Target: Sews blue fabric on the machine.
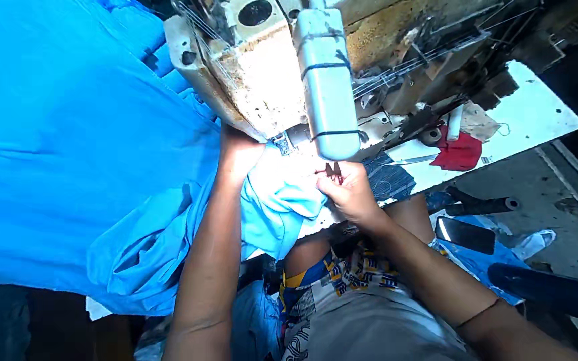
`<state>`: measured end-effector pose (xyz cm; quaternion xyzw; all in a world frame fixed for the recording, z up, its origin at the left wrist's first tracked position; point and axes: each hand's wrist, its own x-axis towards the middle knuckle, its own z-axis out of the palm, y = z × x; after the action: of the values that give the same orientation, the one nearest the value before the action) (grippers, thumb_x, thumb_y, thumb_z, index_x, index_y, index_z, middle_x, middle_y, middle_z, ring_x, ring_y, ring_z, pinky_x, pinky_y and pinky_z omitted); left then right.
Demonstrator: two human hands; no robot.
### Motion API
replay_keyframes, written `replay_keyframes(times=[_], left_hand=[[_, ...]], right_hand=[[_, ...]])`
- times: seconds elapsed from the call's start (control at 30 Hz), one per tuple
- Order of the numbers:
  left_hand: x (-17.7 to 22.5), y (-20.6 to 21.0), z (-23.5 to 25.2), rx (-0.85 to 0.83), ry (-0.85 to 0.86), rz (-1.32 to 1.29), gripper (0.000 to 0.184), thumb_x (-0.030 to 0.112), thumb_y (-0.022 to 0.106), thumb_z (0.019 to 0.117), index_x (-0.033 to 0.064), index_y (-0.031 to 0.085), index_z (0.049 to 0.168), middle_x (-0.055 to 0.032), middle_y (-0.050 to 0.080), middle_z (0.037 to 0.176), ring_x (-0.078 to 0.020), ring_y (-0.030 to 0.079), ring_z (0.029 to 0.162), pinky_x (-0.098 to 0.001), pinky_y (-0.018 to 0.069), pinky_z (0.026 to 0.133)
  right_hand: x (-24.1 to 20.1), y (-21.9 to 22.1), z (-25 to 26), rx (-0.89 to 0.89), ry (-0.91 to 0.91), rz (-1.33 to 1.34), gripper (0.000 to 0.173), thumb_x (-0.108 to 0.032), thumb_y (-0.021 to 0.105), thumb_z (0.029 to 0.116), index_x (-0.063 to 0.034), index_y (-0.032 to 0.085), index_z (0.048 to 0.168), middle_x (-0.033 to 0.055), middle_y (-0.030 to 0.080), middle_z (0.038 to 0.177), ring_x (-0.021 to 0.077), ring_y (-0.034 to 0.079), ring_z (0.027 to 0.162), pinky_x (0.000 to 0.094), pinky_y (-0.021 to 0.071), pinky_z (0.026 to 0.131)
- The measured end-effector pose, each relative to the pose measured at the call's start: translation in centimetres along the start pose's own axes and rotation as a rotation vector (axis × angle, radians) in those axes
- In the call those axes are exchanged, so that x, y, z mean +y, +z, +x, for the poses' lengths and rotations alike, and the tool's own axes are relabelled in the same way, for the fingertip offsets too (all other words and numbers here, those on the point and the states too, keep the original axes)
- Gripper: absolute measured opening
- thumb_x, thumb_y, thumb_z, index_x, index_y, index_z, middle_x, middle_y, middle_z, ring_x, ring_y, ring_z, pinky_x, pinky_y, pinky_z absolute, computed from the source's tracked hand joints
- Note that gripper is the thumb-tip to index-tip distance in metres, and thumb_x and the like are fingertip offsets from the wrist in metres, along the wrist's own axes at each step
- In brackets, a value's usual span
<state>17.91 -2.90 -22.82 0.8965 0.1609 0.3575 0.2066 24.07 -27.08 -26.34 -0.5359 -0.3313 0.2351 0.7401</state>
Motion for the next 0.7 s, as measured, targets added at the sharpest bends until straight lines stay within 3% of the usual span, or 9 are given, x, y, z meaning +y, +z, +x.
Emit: replay_keyframes(times=[0.07, 0.2, 0.27, 0.3, 0.37, 0.43, 0.5, 0.6, 0.7], left_hand=[[0.1, 0.0, 0.4, -0.014, -0.005, -0.09, 0.059, 0.027, 0.084, 0.0798, 0.002, 0.063, 0.129, -0.0138, 0.067, 0.125, -0.0186, 0.061, 0.123, -0.0367, 0.0466, 0.109], [0.7, -0.5, 0.3, -0.046, 0.01, -0.033, 0.055, 0.026, 0.08, 0.0822, 0.0014, 0.063, 0.128, -0.0163, 0.067, 0.127, -0.0224, 0.059, 0.126, -0.041, 0.0441, 0.11], [2.7, -1.5, -0.1, -0.062, -0.073, -0.119, 0.058, 0.018, 0.081, 0.0793, -0.0017, 0.06, 0.13, -0.0122, 0.066, 0.125, -0.0112, 0.058, 0.123, -0.0299, 0.0433, 0.108], [4.5, -2.6, -0.2, -0.109, -0.168, -0.184, 0.06, 0.012, 0.08, 0.0803, -0.0004, 0.054, 0.133, -0.0045, 0.062, 0.123, 0.0007, 0.055, 0.118, -0.0181, 0.0412, 0.106], [5.6, -3.2, 0.1, -0.097, -0.242, -0.346, 0.059, 0.009, 0.079, 0.0816, 0.0022, 0.051, 0.132, 0.0043, 0.061, 0.116, 0.01, 0.054, 0.111, -0.0104, 0.0431, 0.099], [3.8, -2.1, 0.4, -0.047, -0.147, -0.477, 0.058, 0.014, 0.082, 0.0809, 0.0034, 0.052, 0.129, 0.0052, 0.064, 0.114, 0.0068, 0.059, 0.11, -0.0143, 0.0486, 0.099], [1.2, -0.8, 0.7, -0.006, 0.003, -0.532, 0.06, 0.019, 0.084, 0.0804, -0.0019, 0.058, 0.13, -0.0026, 0.068, 0.118, -0.0029, 0.062, 0.113, -0.0232, 0.0507, 0.101], [4.3, -2.2, 0.5, -0.047, -0.174, -0.6, 0.05, 0.012, 0.08, 0.0804, 0.0126, 0.054, 0.122, 0.0131, 0.064, 0.107, 0.0088, 0.061, 0.105, -0.0137, 0.0507, 0.096], [4.8, -2.4, 0.5, -0.047, -0.212, -0.605, 0.053, 0.008, 0.081, 0.0781, 0.0111, 0.053, 0.123, 0.0123, 0.063, 0.106, 0.0091, 0.06, 0.104, -0.0134, 0.0507, 0.094]], right_hand=[[-0.2, 0.2, -0.3, 0.005, 0.025, -0.002, 0.003, -0.003, 0.065, 0.0909, -0.0041, 0.068, 0.092, 0.0037, 0.055, 0.064, 0.0105, 0.048, 0.049, 0.026, 0.0411, 0.045], [-0.3, -0.1, -1.2, -0.001, 0.067, 0.026, 0.011, -0.002, 0.066, 0.0908, -0.0038, 0.073, 0.098, 0.0033, 0.06, 0.066, 0.0082, 0.049, 0.051, 0.0239, 0.0424, 0.047], [-0.2, 0.0, -1.1, 0.005, 0.068, 0.028, 0.011, -0.002, 0.066, 0.0919, -0.0043, 0.073, 0.099, 0.0032, 0.059, 0.066, 0.0081, 0.049, 0.051, 0.024, 0.0417, 0.047], [-0.3, 0.2, -0.9, 0.011, 0.068, 0.022, 0.011, -0.002, 0.065, 0.0918, -0.0048, 0.073, 0.099, 0.0032, 0.059, 0.065, 0.0084, 0.049, 0.05, 0.0242, 0.0417, 0.046], [-0.6, 0.5, -0.5, 0.026, 0.058, 0.008, 0.01, -0.002, 0.065, 0.0919, -0.0051, 0.072, 0.098, 0.0029, 0.057, 0.065, 0.0088, 0.048, 0.05, 0.0244, 0.0415, 0.045], [-0.7, 0.7, -0.1, 0.039, 0.051, 0.003, 0.009, -0.002, 0.064, 0.0916, -0.005, 0.072, 0.096, 0.0031, 0.056, 0.064, 0.009, 0.048, 0.049, 0.0246, 0.0411, 0.045], [-0.6, 0.8, 0.0, 0.042, 0.041, 0.012, 0.009, -0.002, 0.064, 0.0912, -0.0045, 0.072, 0.095, 0.0035, 0.056, 0.063, 0.009, 0.047, 0.049, 0.0246, 0.0404, 0.044], [-0.7, 0.9, -0.1, 0.047, 0.073, 0.039, 0.007, -0.002, 0.065, 0.0921, -0.0047, 0.071, 0.096, 0.0036, 0.054, 0.061, 0.0088, 0.047, 0.047, 0.024, 0.0404, 0.043], [-0.8, 0.9, -0.2, 0.037, 0.077, 0.054, 0.009, -0.002, 0.066, 0.0927, -0.004, 0.072, 0.099, 0.0045, 0.056, 0.063, 0.0089, 0.047, 0.046, 0.0238, 0.0403, 0.042]])
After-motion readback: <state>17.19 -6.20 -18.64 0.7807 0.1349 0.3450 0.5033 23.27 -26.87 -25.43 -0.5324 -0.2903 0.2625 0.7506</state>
